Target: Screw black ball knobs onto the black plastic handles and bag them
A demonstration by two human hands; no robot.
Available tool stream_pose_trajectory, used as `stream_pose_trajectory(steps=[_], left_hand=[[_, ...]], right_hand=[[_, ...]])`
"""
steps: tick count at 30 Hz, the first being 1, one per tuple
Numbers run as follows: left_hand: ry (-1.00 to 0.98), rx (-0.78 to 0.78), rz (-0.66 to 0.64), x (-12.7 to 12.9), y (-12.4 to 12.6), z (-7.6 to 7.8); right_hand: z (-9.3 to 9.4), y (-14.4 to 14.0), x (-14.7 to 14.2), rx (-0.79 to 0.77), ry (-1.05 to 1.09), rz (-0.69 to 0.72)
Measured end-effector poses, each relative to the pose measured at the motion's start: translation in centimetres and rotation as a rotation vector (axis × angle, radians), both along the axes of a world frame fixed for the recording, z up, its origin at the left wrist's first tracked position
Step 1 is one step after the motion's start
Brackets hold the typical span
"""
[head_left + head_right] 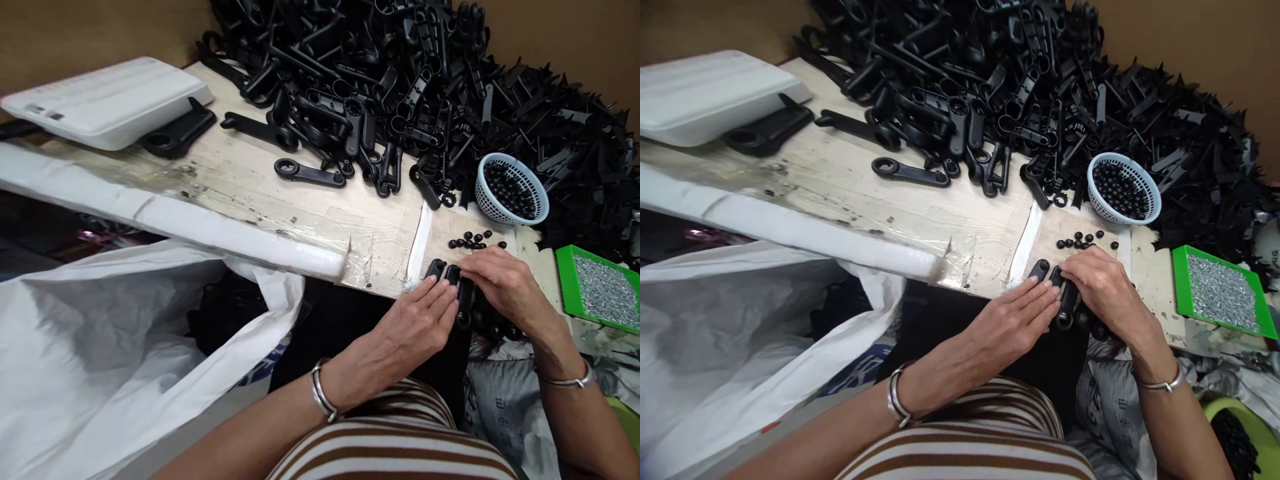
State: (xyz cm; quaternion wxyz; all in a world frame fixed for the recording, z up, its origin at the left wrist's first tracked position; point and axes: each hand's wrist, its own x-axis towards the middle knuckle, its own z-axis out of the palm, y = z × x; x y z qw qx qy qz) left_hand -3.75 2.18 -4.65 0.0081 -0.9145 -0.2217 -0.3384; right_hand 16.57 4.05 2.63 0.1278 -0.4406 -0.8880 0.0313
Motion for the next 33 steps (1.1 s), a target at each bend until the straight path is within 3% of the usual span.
stream_pose_trajectory(steps=[10,20,25,33], left_hand=[[0.021,-0.033,-0.012,-0.1,0.1,0.4],[0.038,-0.032,-0.012,-0.1,0.1,0.4],[0.028,-0.02,-0.009,0.0,0.1,0.2],[0.018,-0.026,-0.009,-0.2,0.2,0.3]], right_hand=[[0.0,1.0,0.8,-0.056,-0.004,0.078],[1.5,1.5,0.5,-0.199,-0.065,-0.037],[1.4,3.1,1.1,-0.091,-0.049,-0.187],[0.5,5.6,0.8,-0.114,-0.213,-0.135]])
